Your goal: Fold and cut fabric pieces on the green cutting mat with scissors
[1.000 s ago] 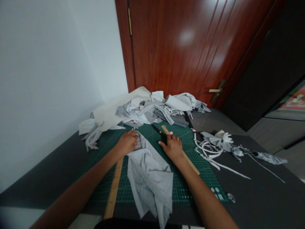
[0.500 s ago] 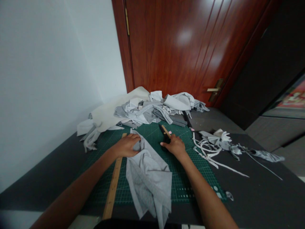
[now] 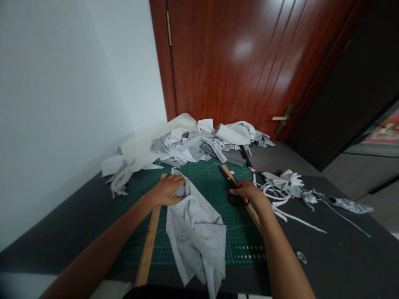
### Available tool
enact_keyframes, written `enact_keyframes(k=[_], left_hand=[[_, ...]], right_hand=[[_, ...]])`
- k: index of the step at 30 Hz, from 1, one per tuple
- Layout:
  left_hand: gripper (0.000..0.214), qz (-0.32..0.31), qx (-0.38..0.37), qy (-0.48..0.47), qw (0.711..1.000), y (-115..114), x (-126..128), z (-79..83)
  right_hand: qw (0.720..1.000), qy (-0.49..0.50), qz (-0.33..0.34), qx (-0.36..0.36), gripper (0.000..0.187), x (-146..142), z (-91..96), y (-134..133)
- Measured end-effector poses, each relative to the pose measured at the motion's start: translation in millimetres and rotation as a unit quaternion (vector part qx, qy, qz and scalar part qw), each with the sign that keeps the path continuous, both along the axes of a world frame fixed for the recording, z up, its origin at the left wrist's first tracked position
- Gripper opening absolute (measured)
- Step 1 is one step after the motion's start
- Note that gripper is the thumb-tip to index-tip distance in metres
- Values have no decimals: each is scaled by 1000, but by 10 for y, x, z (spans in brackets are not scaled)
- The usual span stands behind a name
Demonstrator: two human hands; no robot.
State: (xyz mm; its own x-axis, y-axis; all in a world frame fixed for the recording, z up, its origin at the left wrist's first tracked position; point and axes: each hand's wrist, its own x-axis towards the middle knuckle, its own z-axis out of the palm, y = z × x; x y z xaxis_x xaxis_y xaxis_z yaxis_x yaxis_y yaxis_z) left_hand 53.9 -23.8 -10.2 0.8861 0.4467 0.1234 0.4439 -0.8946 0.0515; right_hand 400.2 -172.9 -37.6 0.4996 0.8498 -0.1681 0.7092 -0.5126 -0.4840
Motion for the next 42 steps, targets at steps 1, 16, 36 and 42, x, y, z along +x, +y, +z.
enact_keyframes(k=[1, 16, 36, 42], left_hand=[[54, 2, 1, 0, 1000, -3, 2, 1], [56, 52, 36, -1, 998, -97, 71, 21], [54, 20, -20, 14, 1000, 132, -12, -141], [51, -1, -17, 26, 999, 263, -43, -197]], right_hand=[[1000, -1, -1, -7, 28, 60, -4, -17], [993, -67, -49, -82, 23, 471, 238, -391], [906, 19, 378, 188, 22, -1665, 171, -110], [888, 256, 179, 338, 26, -1143, 135, 143]])
